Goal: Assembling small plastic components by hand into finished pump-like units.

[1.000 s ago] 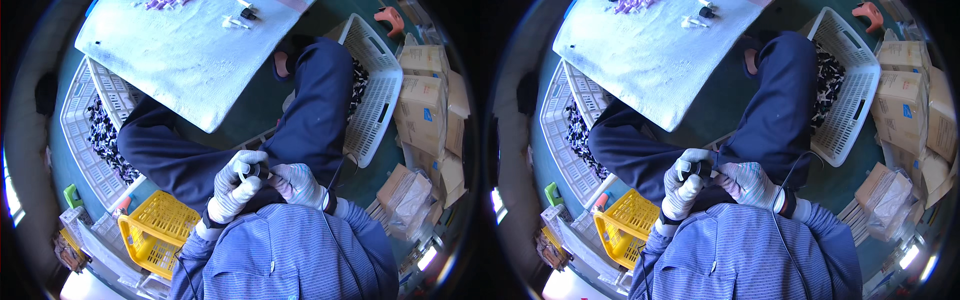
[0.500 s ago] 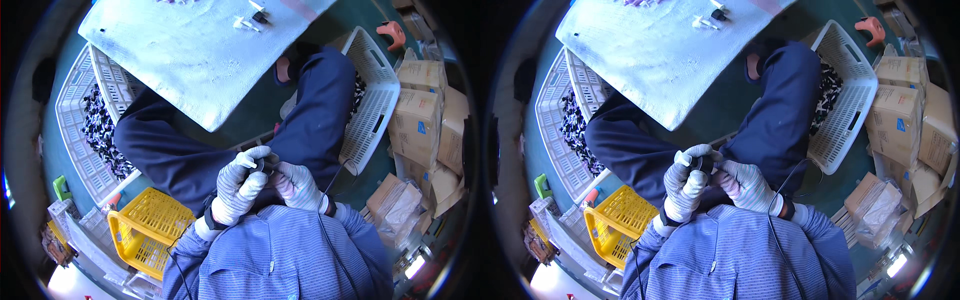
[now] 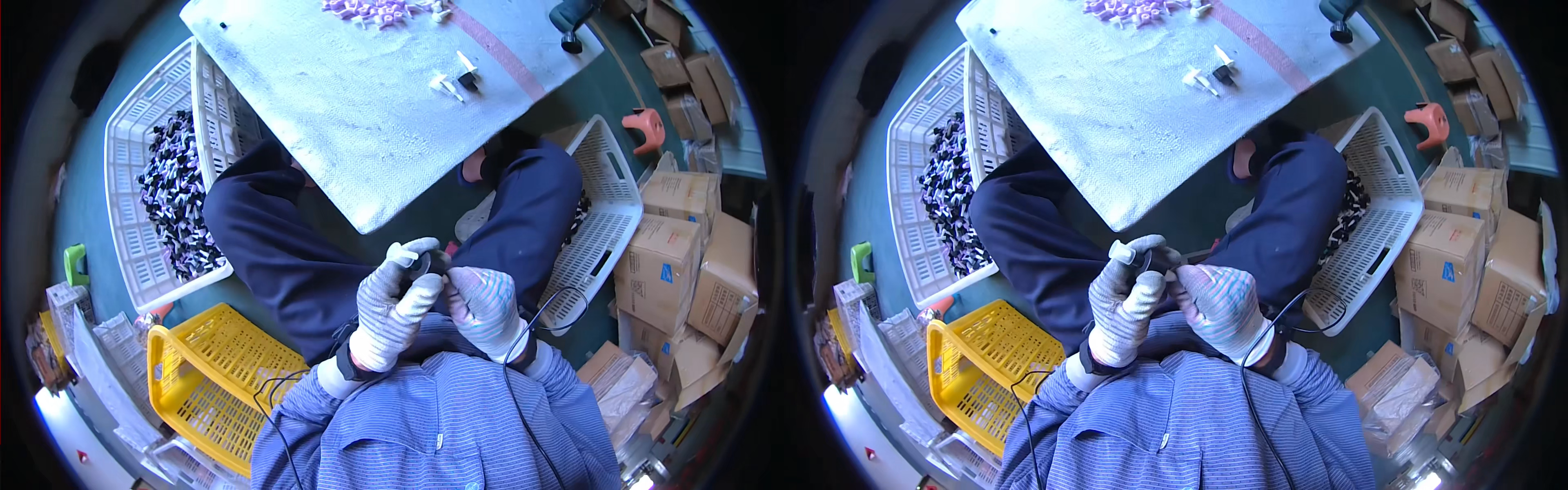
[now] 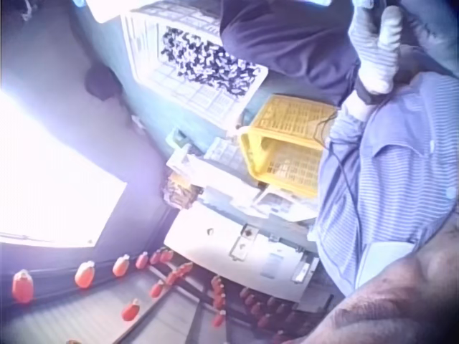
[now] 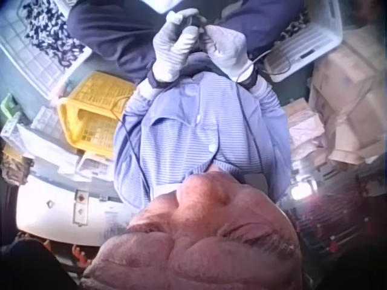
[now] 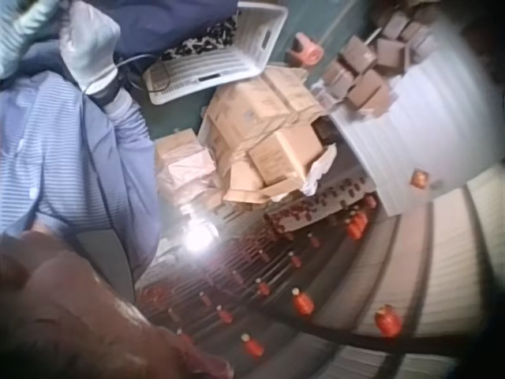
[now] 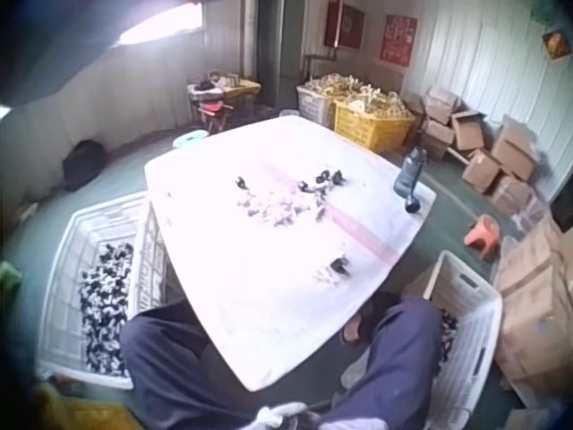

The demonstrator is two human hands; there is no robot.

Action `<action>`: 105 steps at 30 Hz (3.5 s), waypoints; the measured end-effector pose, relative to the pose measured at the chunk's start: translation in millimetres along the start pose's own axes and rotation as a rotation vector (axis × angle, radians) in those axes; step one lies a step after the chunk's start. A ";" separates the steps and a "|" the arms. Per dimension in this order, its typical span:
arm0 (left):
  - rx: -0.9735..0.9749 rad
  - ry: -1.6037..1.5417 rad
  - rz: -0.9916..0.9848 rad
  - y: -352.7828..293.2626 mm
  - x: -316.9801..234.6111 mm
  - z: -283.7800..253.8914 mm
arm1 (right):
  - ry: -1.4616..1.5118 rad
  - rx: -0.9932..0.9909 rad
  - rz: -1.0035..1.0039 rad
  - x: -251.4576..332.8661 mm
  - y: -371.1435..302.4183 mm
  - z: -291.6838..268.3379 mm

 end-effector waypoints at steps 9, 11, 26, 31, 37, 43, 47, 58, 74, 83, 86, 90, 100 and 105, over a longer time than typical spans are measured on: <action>0.175 -0.090 0.078 0.7 -1.1 -6.7 | 0.894 0.232 0.150 -23.2 -13.3 19.3; 0.211 -0.118 0.045 -1.3 -8.7 -6.4 | 1.070 0.289 0.177 -20.3 -16.6 22.1; 0.252 -0.309 -0.127 -7.4 -4.9 -10.9 | 0.733 0.252 0.165 -10.5 -16.2 19.3; -0.010 -0.192 -0.079 -8.5 0.4 -9.0 | 0.188 0.150 0.070 0.2 -8.0 16.6; -0.009 -0.044 -0.009 -6.4 -4.9 -12.5 | 0.452 0.097 0.072 -3.2 -7.9 16.9; 0.207 -0.125 -0.025 -6.9 -8.2 -13.8 | 0.626 0.258 0.144 -14.9 -11.6 20.8; 0.326 -0.145 -0.178 -8.8 -3.4 -19.3 | 0.663 0.328 0.111 -16.1 -12.3 20.9; 0.157 -0.205 -0.170 -10.8 3.3 -14.8 | 0.622 0.227 0.132 -14.1 -18.3 18.5; 0.123 -0.197 -0.231 -6.4 8.2 -17.2 | 0.996 0.304 0.264 -24.0 -26.0 35.4; 0.102 -0.031 -0.126 -8.2 5.1 -13.2 | 1.336 0.330 0.235 -27.7 -30.7 40.8; 0.099 0.073 -0.065 -7.6 1.9 -11.7 | 1.266 0.342 0.282 -28.9 -33.0 40.7; 0.075 -0.002 -0.152 -10.0 3.8 -9.0 | 1.309 0.305 0.329 -34.2 -41.7 49.4; 0.087 -0.102 -0.227 -1.8 8.0 -14.9 | 1.665 0.203 0.404 -16.3 -31.5 44.4; 0.023 -0.230 -0.264 -4.6 30.5 -29.6 | 1.297 0.294 0.506 -14.6 -15.0 36.5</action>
Point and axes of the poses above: each hand's wrist, its own y-axis towards the middle knuckle, its own z-axis out of the palm, x = y × z, the point moved 4 cm from there along y, towards the middle knuckle, and after that the axes turned 13 degrees about x, right-handed, at the moved point
